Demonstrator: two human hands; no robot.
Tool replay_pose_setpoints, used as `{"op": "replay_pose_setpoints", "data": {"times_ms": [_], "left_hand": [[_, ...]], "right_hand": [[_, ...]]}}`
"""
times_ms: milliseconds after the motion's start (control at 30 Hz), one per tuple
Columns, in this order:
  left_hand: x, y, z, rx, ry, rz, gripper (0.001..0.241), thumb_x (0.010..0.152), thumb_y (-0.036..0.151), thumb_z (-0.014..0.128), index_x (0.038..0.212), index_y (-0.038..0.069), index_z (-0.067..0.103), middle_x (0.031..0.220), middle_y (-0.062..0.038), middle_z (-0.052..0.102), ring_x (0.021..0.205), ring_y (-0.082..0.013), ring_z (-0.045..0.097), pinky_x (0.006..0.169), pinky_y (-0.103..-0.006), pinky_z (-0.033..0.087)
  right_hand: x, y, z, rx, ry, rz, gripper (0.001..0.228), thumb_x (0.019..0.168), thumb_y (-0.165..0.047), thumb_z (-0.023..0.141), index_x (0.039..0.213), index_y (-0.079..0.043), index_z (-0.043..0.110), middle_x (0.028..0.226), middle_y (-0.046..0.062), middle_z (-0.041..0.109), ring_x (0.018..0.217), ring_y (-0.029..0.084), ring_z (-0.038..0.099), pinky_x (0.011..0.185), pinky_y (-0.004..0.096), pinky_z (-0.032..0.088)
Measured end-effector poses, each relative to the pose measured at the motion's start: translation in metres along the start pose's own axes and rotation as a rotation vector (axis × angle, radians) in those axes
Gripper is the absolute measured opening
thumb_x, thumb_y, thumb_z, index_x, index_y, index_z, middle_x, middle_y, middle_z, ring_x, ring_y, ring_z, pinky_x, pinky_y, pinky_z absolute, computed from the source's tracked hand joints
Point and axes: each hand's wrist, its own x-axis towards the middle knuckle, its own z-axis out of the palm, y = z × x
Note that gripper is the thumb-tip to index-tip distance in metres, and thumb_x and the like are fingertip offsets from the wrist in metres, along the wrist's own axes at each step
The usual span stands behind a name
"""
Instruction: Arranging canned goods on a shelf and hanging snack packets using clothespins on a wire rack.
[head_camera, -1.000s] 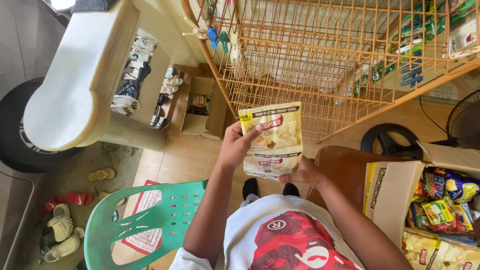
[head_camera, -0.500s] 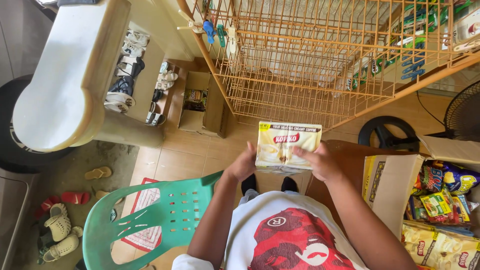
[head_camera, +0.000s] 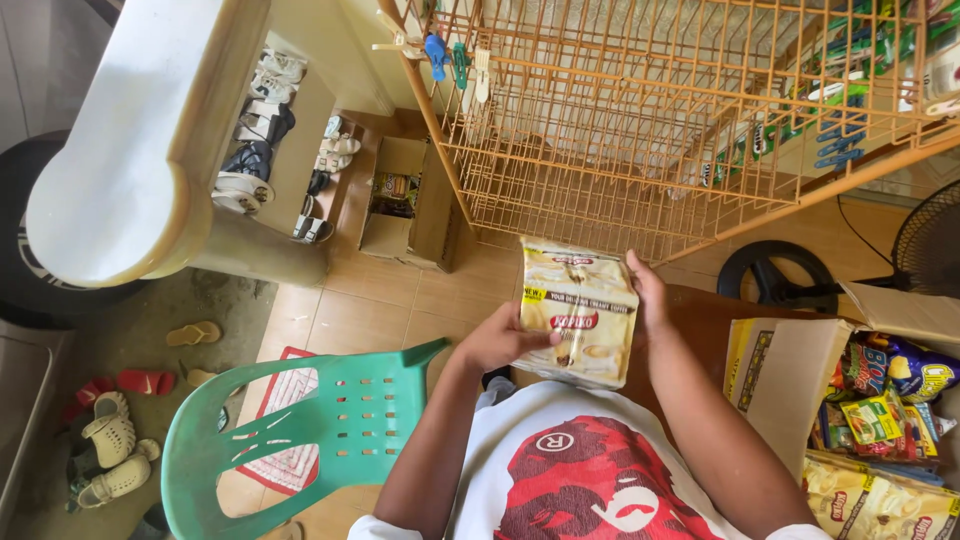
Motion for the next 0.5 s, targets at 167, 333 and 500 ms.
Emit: {"op": "replay_pose_setpoints", "data": {"times_ms": [167, 333, 500], "left_hand": [[0.005, 0.022, 0.003, -0.316, 0.193, 0.06, 0.036, 0.09, 0.003, 0.074, 0.124, -0.004, 0.067, 0.114, -0.012, 0.075, 0.1, -0.0192, 0.072, 0.091, -0.038, 0.059], [0.013, 0.007, -0.016, -0.549, 0.336, 0.116, 0.041, 0.086, -0.001, 0.072, 0.125, -0.006, 0.062, 0.115, -0.017, 0.074, 0.099, -0.0261, 0.075, 0.089, -0.042, 0.062], [0.022, -0.009, -0.019, -0.747, 0.35, 0.091, 0.057, 0.095, 0.036, 0.061, 0.135, -0.005, 0.056, 0.129, -0.023, 0.066, 0.114, -0.0321, 0.069, 0.101, -0.0479, 0.055]], "right_hand": [[-0.034, 0.008, 0.048, -0.028, -0.126, 0.098, 0.086, 0.093, -0.071, 0.046, 0.143, -0.001, 0.052, 0.135, 0.019, 0.065, 0.12, 0.033, 0.064, 0.104, 0.048, 0.05], [-0.031, 0.022, 0.019, -0.004, -0.313, 0.224, 0.1, 0.084, -0.079, 0.043, 0.15, -0.004, 0.044, 0.144, 0.018, 0.06, 0.129, 0.034, 0.059, 0.107, 0.05, 0.047], [-0.023, 0.028, -0.027, -0.289, -0.5, 0.158, 0.074, 0.081, -0.023, 0.082, 0.144, 0.004, 0.051, 0.136, 0.019, 0.065, 0.126, 0.03, 0.063, 0.11, 0.043, 0.047]]}}
